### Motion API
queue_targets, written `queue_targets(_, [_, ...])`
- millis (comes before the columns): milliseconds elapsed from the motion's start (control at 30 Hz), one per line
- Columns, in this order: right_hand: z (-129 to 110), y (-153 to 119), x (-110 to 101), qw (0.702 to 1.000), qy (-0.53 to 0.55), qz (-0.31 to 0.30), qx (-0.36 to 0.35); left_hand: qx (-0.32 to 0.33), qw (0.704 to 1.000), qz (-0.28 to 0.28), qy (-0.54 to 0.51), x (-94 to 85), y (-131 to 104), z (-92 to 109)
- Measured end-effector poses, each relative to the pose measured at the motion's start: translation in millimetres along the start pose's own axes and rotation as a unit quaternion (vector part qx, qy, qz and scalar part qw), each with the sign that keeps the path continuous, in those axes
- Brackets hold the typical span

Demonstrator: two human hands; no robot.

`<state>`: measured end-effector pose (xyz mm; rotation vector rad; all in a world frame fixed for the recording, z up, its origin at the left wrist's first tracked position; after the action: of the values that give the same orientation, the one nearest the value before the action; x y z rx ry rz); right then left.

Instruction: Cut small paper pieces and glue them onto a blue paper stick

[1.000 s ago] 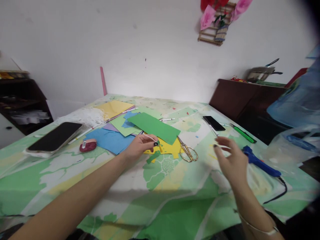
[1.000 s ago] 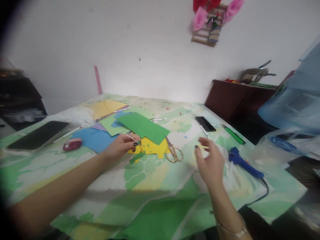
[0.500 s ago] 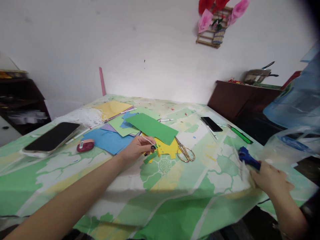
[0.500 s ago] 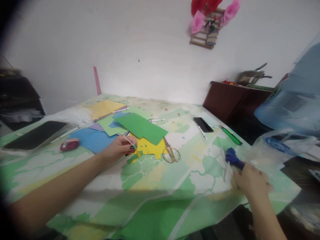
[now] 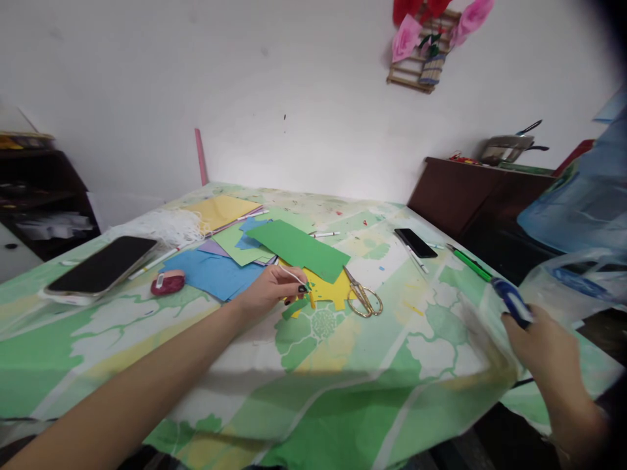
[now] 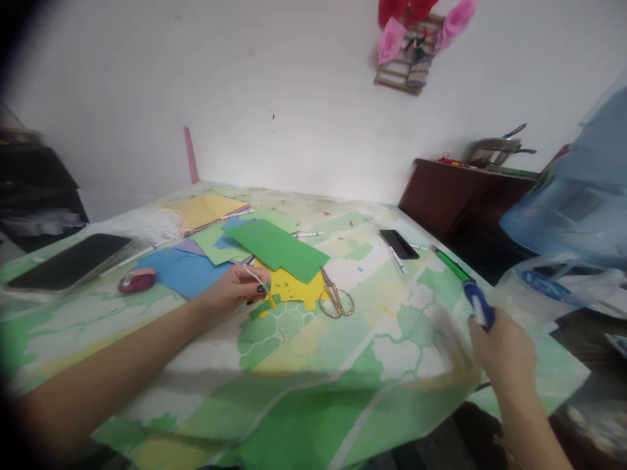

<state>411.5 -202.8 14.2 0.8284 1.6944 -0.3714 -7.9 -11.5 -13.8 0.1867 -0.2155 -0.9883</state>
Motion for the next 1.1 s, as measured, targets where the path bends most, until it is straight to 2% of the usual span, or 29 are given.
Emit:
queue_targets(67, [-19,-16,-7,0.993,0.117,0.026,-0.014,-0.002,1.0,0.002,0.008,0.6,0,0])
queue_targets(100, [-31,-24,-8,0.979,0.201,0.028,-0.02,-0.001,1.0,0.006,0.016,0.7,0,1])
queue_targets(167, [-60,-42,-2,0.912,0.403,-0.022,-0.066,0.001,0.999,0.019,0.035,0.6,1,2])
queue_targets(233, [-95,-60,6,0.843,0.519,-0.07,-0.124,0.004,0.998,0.033,0.048,0.1,1,4])
queue_targets(367, [-165,-94,27,0.766,0.592,-0.154,-0.197,0.0,0.995,0.052,0.083,-1.3,1,4])
queue_targets(433, [-196,-106,41,0.735,0.62,-0.197,-0.192,0.001,0.992,0.054,0.115,-1.0,1,5])
queue_targets(500, [-220,-114,52,0.722,0.634,-0.211,-0.18,0.0,0.988,0.054,0.145,0.6,0,6])
queue_targets(567, [-237,-118,59,0.733,0.625,-0.203,-0.175,0.001,0.984,0.059,0.166,3.4,0,8])
queue_targets(633, [-248,-122,66,0.744,0.617,-0.203,-0.158,0.009,0.981,0.068,0.179,7.2,-1,12])
queue_targets(733, [-256,-127,70,0.737,0.625,-0.209,-0.152,0.018,0.98,0.072,0.182,14.6,-2,17])
queue_targets(867, [-251,-134,59,0.745,0.623,-0.145,-0.192,0.015,0.983,0.07,0.171,21.8,-5,20])
queue_targets(933, [-242,-138,55,0.723,0.65,-0.127,-0.199,0.017,0.983,0.082,0.166,21.6,-6,21])
queue_targets(967, [-238,-141,54,0.705,0.664,-0.136,-0.207,0.019,0.982,0.088,0.166,20.9,-7,22])
queue_targets(1033, [-233,-145,53,0.675,0.676,-0.186,-0.232,0.029,0.981,0.093,0.168,18.9,-7,22])
queue_targets(1100, [-229,-149,53,0.662,0.665,-0.243,-0.245,0.035,0.981,0.09,0.169,16.7,-8,22])
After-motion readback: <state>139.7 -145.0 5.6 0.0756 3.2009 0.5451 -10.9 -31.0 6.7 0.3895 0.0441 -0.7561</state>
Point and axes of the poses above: each hand's wrist, its own y-axis towards the middle knuckle, its own x-axis out of the palm, z = x × y, the point moved 5 cm from there along y, towards the middle knuckle, and after that the axes turned 12 degrees about -z, right-handed, at the moved point
